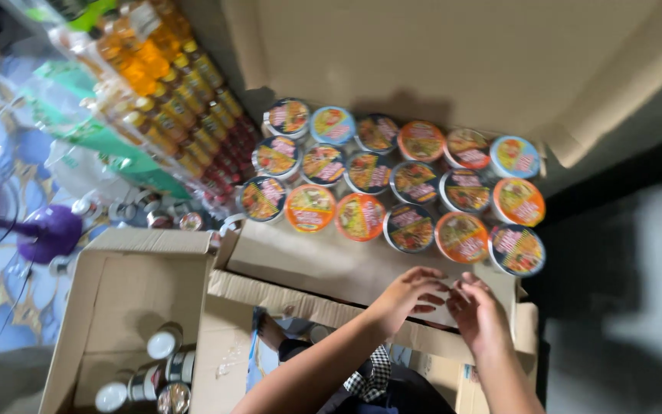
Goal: Organizes and packs cup noodles into a cardboard box.
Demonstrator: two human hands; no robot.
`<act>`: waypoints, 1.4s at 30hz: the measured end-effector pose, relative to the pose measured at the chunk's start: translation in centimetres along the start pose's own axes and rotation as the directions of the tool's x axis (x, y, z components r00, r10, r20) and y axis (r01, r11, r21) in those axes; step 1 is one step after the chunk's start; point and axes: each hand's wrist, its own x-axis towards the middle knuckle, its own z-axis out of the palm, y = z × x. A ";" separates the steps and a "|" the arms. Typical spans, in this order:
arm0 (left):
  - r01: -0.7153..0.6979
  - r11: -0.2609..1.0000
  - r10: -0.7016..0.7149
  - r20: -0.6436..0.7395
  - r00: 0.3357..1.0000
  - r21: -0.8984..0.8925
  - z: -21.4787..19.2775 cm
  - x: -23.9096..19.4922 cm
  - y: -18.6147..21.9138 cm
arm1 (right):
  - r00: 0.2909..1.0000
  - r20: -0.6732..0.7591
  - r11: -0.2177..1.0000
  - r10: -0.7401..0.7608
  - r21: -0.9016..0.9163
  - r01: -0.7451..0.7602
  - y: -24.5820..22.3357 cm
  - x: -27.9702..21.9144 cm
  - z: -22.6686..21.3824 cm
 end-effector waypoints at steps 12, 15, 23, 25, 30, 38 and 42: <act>-0.643 0.754 0.656 -0.116 0.745 0.133 -15.0 -12.4 6.3 | 0.837 0.513 0.919 0.190 -0.392 0.032 6.0 -8.5 19.3; -0.796 0.595 0.795 -0.227 0.562 0.112 -20.7 -16.3 6.4 | 0.797 0.531 0.857 0.290 -0.514 0.031 9.2 -10.2 23.4; -0.707 0.578 0.700 -0.692 0.173 0.408 -34.7 -27.2 3.6 | 0.452 0.675 0.623 0.583 -0.729 0.284 21.4 -16.3 33.6; -0.640 0.628 0.632 -0.770 0.089 0.442 -38.3 -29.0 1.4 | 0.398 0.643 0.544 0.655 -0.766 0.341 26.1 -16.8 35.3; -0.525 0.726 0.462 -0.881 -0.105 0.444 -47.0 -31.7 -6.6 | 0.300 0.519 0.342 0.800 -0.806 0.483 40.5 -16.0 36.3; -0.301 0.915 0.201 -0.949 -0.243 0.270 -56.8 -33.4 -17.6 | 0.280 0.366 0.059 0.887 -0.692 0.719 59.6 -12.8 34.2; -0.323 0.936 0.060 -0.967 -0.246 0.141 -61.4 -32.7 -20.1 | 0.129 0.439 0.064 0.889 -0.399 0.915 66.7 -8.4 34.6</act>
